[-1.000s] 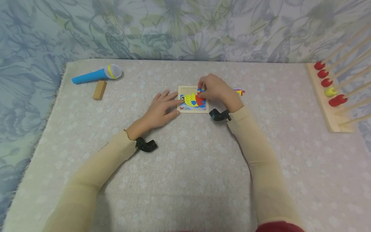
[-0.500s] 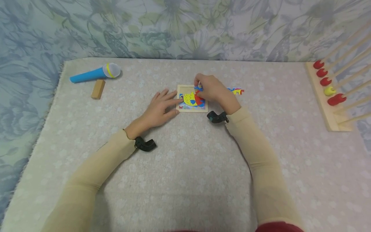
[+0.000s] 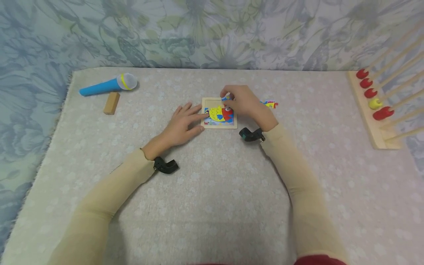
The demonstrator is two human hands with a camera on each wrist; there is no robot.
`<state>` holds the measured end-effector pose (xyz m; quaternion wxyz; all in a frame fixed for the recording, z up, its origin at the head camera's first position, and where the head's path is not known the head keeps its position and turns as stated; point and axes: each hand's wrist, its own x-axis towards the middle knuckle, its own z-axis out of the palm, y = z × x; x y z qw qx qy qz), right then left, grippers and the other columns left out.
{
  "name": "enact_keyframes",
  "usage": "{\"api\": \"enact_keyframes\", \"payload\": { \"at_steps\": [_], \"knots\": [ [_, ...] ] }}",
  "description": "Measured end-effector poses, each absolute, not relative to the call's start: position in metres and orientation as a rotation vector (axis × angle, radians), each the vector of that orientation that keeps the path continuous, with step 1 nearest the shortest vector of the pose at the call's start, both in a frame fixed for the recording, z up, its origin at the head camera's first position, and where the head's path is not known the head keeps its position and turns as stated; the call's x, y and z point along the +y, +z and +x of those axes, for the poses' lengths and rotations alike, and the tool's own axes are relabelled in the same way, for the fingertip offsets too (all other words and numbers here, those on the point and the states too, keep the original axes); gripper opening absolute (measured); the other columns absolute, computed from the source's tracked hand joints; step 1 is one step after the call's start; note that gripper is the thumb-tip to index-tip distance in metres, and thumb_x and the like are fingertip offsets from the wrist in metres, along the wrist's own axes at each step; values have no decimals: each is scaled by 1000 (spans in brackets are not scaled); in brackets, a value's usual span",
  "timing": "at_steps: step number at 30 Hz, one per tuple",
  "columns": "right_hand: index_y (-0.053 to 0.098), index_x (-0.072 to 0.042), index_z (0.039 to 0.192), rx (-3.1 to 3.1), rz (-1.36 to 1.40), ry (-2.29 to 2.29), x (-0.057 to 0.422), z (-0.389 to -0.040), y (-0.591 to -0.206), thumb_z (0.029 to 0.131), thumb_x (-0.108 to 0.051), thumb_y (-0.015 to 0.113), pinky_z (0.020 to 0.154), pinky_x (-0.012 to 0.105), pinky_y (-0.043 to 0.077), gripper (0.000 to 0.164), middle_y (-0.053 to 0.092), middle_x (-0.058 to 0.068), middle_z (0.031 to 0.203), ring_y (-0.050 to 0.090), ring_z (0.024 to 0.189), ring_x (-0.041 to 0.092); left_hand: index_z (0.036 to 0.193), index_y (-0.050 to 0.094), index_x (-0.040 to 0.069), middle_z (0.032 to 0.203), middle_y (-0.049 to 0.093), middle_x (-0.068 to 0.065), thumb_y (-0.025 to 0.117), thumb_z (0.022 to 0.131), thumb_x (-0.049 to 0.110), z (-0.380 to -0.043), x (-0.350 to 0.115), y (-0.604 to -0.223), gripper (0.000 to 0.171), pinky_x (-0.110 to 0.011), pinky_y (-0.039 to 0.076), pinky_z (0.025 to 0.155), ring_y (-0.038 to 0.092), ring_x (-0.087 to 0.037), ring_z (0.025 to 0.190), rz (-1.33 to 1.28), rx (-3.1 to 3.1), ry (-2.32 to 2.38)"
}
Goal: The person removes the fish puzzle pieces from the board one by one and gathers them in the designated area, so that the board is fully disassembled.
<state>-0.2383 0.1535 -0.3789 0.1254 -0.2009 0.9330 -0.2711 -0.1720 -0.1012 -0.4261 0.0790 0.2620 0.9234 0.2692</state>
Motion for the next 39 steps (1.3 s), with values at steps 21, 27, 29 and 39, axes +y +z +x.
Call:
{"api": "enact_keyframes", "payload": {
  "at_steps": [21,27,29,39],
  "knots": [
    [68,-4,127,2913,-69,-889,296,-216,-385,101,-23,60,55,28,41,33,62,4,75,50,60,12,147,57,17,166,34,-13,61,101,32,-169,-100,-427,49,-63,5,127,14,-42,159,783,2770,811],
    [68,-4,125,2901,-40,-871,298,-219,-388,99,-23,60,58,27,40,33,61,2,79,48,65,13,147,56,18,166,34,-12,62,101,32,-169,-100,-427,49,-63,5,127,14,-41,159,781,2771,825],
    [68,-3,125,2890,-29,-865,298,-219,-388,99,-22,60,58,27,39,33,61,2,80,48,66,13,148,56,18,166,34,-12,62,101,32,-169,-100,-427,49,-63,5,127,13,-41,159,779,2771,830],
    [68,-3,124,2891,-15,-845,299,-218,-395,99,-21,61,64,29,39,32,65,13,89,50,74,17,147,56,17,166,34,-12,61,101,31,-169,-100,-426,49,-63,6,127,14,-42,159,783,2773,818]
  ]
}}
